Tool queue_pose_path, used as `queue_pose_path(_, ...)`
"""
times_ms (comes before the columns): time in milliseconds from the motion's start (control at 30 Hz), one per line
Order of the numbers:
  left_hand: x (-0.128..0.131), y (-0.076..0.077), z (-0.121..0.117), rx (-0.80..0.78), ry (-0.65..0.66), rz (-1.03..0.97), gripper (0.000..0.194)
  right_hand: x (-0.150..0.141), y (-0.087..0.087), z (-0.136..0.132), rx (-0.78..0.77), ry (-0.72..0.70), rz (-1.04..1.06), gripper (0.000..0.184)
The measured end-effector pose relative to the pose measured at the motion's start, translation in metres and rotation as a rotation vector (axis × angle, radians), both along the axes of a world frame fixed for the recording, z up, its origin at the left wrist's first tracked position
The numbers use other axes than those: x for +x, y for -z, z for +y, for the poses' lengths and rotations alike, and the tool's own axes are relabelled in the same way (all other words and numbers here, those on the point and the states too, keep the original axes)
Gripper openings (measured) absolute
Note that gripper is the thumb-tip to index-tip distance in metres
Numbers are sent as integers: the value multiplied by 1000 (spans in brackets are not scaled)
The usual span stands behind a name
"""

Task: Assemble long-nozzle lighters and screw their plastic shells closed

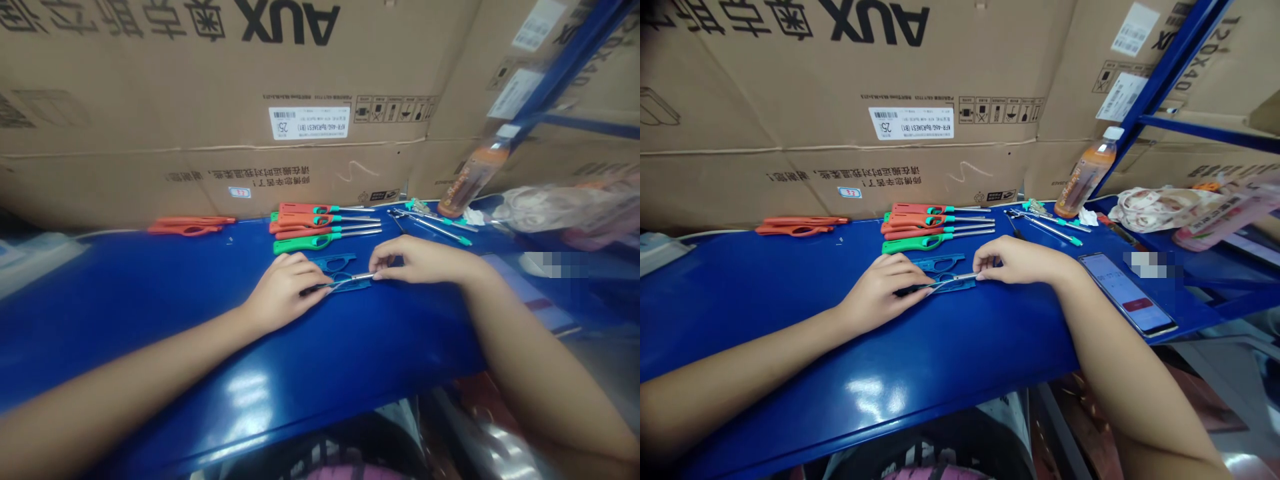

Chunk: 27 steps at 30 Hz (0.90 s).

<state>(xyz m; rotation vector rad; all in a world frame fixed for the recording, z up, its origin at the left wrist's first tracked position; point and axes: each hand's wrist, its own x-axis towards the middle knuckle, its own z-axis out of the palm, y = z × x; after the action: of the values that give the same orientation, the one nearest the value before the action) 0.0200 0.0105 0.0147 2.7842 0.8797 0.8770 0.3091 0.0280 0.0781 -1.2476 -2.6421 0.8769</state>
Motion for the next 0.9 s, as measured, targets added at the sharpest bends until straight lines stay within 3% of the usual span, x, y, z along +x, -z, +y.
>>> queue_pose_path(167,0,-1,-1,-11,0,19,15,8,2,3,-60,-27,-31,26)
queue_pose_path(667,2,4,1,-73,49,2,19,19,3,7,-42,1,-105,25)
queue_pose_path(900,4,4,2,-124,61,-26,20,15,5,5,160,-11,-207,14)
